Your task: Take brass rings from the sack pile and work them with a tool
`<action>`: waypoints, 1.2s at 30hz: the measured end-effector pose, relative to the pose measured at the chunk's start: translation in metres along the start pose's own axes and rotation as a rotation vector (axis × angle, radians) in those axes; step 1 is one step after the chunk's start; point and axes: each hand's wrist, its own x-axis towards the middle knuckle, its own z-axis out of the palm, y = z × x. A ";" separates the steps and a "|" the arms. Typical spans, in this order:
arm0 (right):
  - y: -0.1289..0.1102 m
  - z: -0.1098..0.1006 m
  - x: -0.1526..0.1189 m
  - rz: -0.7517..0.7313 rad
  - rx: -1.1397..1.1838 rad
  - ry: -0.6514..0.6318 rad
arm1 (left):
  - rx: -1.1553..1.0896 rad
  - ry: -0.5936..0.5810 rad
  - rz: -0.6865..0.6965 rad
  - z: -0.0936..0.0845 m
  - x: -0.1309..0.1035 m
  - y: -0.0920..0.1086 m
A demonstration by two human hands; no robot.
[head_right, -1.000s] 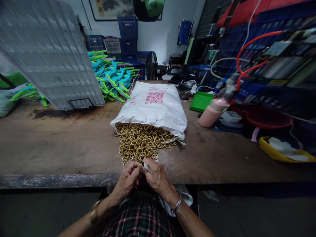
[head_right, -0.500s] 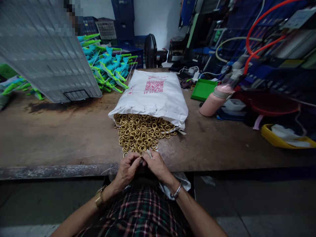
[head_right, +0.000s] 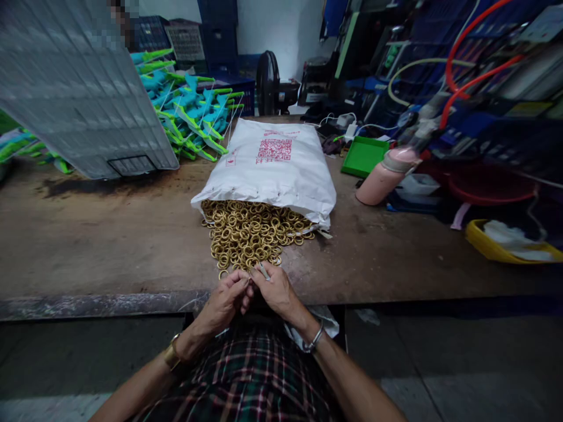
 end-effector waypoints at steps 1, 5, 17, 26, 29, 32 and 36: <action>0.000 0.000 0.000 -0.003 0.011 -0.006 | -0.007 0.001 0.000 0.000 0.000 0.000; 0.003 -0.002 -0.002 0.026 -0.001 0.020 | -0.013 0.010 0.022 0.001 -0.002 0.000; 0.007 0.002 -0.017 -0.222 -0.566 -0.068 | 0.170 0.057 0.084 0.001 -0.004 0.006; 0.005 0.003 -0.018 -0.144 -0.731 -0.102 | 0.205 0.070 0.089 -0.001 -0.006 0.002; 0.003 0.006 -0.020 -0.163 -0.765 -0.074 | 0.214 0.048 0.104 -0.001 -0.009 0.006; 0.001 0.002 -0.018 -0.177 -0.765 -0.035 | 0.216 0.017 0.131 0.002 -0.017 0.014; 0.009 -0.024 -0.002 0.001 -0.795 0.104 | 0.171 -0.149 0.120 0.008 -0.029 0.022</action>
